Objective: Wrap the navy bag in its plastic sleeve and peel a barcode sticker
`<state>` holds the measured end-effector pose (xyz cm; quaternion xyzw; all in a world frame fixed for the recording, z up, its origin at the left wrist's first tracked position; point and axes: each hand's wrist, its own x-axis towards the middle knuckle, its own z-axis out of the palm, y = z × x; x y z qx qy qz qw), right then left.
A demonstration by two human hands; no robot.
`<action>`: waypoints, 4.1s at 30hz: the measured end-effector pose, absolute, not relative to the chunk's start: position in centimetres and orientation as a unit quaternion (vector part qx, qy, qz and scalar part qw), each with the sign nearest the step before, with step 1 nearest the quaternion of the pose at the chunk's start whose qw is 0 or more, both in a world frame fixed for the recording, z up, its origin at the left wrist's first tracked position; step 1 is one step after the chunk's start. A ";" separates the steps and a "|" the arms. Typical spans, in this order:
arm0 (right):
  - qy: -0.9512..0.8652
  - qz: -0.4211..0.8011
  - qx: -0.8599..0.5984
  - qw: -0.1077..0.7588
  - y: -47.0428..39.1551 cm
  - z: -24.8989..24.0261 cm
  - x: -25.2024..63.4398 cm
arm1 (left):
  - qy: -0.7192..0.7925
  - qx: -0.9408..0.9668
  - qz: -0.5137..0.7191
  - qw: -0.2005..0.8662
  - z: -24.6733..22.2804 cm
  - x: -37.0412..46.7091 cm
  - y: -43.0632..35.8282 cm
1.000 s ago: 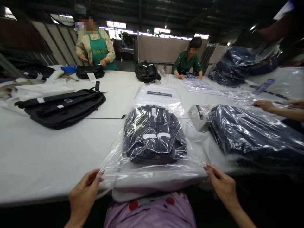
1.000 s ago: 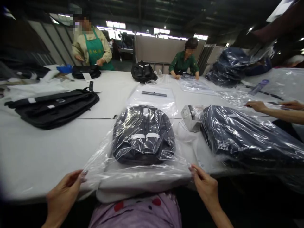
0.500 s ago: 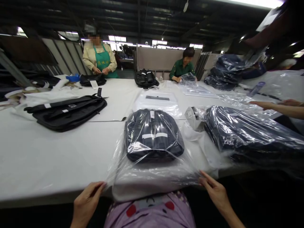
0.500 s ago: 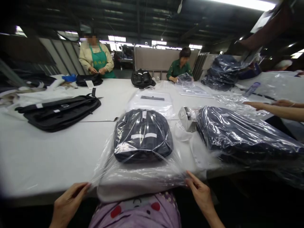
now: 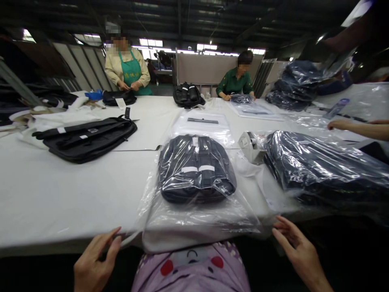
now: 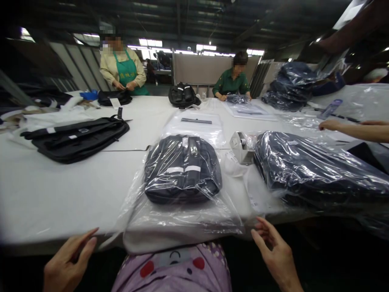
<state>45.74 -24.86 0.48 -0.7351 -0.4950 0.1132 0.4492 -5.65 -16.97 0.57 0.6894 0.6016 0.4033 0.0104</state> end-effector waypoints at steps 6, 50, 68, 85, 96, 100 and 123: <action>-0.742 -0.031 -0.539 0.397 -18.3 9.7 38.8 | 0.283 0.867 0.403 -0.069 11.2 1.9 -10.2; -0.929 0.071 -0.317 0.178 -10.7 5.0 37.0 | 0.307 0.951 0.023 0.020 3.9 9.5 -8.9; -0.931 -0.018 -0.320 0.172 -12.7 3.7 37.5 | 0.381 0.918 0.078 0.078 3.9 10.0 -8.2; -0.844 0.069 -0.398 0.352 -10.7 4.2 37.9 | 0.251 0.925 0.264 -0.109 2.8 8.6 -7.5; -0.591 0.349 -0.626 0.371 -8.0 5.9 36.0 | 0.436 0.850 0.272 0.115 5.6 11.0 -4.9; -0.554 0.403 -0.677 0.269 -5.2 6.9 35.9 | 0.506 0.831 0.207 0.106 6.3 12.3 -4.1; -0.788 0.129 -0.557 0.226 -12.2 10.2 45.6 | 0.374 0.926 -0.028 -0.044 5.9 13.7 -0.6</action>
